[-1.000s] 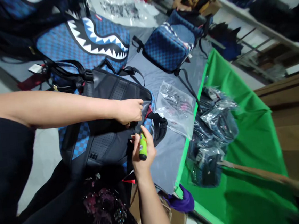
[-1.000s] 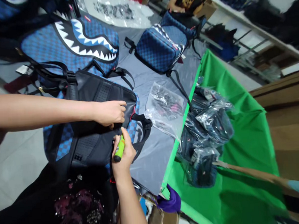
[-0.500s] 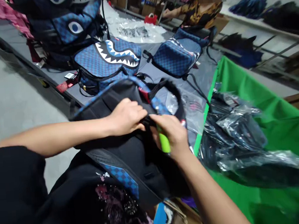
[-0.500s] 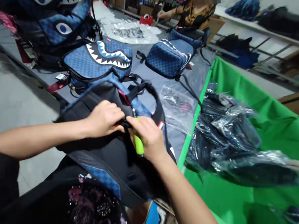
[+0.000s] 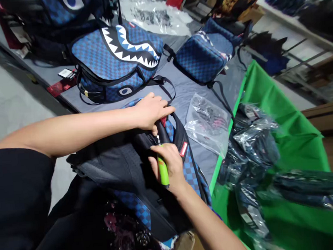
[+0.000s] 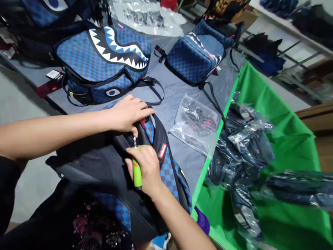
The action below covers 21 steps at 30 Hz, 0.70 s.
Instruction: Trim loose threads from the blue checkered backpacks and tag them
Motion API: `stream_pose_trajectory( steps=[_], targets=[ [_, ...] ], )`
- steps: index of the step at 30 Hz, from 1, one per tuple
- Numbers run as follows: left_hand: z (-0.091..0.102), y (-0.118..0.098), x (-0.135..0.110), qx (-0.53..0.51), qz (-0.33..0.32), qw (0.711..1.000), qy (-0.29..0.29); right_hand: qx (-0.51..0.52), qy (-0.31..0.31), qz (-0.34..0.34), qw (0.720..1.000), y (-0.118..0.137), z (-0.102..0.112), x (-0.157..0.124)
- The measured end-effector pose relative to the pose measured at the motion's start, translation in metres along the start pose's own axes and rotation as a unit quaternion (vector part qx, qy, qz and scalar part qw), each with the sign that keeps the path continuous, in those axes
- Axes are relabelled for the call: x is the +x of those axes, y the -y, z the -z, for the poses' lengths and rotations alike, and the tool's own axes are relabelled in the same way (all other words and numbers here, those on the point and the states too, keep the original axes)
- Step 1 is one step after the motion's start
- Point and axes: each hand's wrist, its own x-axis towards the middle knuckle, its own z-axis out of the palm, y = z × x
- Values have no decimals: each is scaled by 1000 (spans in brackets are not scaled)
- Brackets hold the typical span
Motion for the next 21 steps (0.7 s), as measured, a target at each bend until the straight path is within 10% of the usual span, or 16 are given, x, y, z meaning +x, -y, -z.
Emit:
stream_pose_trajectory(
  steps=[8,14,21],
  targets=[
    [-6,-12,-19,40,-34,998,-16,64,42,-27,997,-8,13,-2],
    [-17,-18,-18,35,-4,999,0,93,25,-186,978,-19,14,3],
    [-22,-17,-15,26,0,999,-27,109,156,-122,974,-29,42,31]
  ],
)
